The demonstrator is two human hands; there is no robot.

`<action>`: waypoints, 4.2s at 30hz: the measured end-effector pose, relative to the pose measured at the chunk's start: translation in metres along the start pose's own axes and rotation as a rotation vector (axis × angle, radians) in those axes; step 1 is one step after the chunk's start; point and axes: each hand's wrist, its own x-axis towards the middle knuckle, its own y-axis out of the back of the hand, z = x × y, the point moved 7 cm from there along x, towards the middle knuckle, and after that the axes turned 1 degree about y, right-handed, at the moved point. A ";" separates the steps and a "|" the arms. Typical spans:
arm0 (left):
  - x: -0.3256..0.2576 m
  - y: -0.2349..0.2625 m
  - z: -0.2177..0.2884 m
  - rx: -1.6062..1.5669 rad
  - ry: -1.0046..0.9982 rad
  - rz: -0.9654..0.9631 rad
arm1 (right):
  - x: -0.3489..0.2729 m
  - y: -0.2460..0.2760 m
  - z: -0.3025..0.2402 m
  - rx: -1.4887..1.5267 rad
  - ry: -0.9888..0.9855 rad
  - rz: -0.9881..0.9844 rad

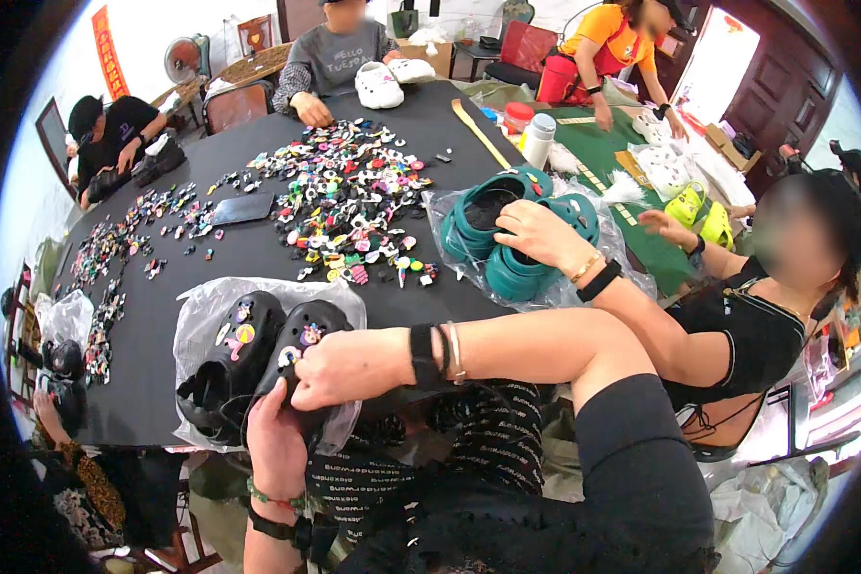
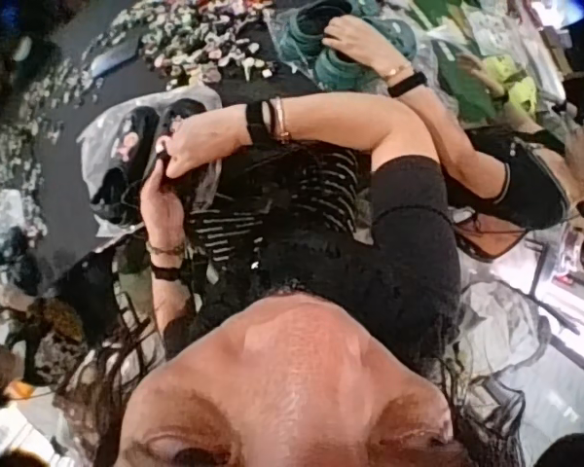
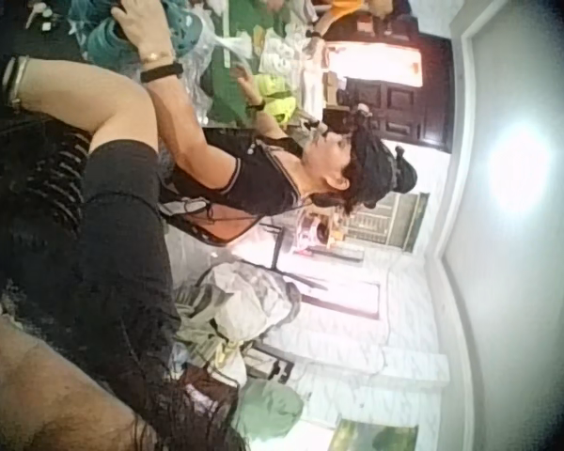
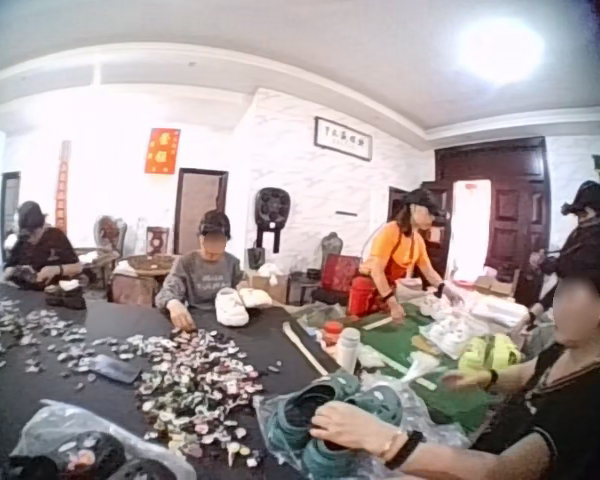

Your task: Insert decorative charms into the holes of foam clogs.

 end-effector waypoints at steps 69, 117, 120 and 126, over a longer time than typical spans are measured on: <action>0.065 0.024 0.032 0.478 -0.158 0.142 | -0.027 0.017 0.066 0.212 -0.505 0.187; 0.107 0.023 0.024 0.425 -0.085 0.315 | 0.024 -0.017 0.092 -0.202 -0.107 -0.338; 0.102 0.009 0.029 0.311 -0.092 0.224 | 0.021 -0.016 0.094 -0.206 -0.094 -0.295; 0.109 0.013 0.039 0.244 -0.047 0.206 | 0.017 -0.020 0.085 -0.253 -0.081 -0.256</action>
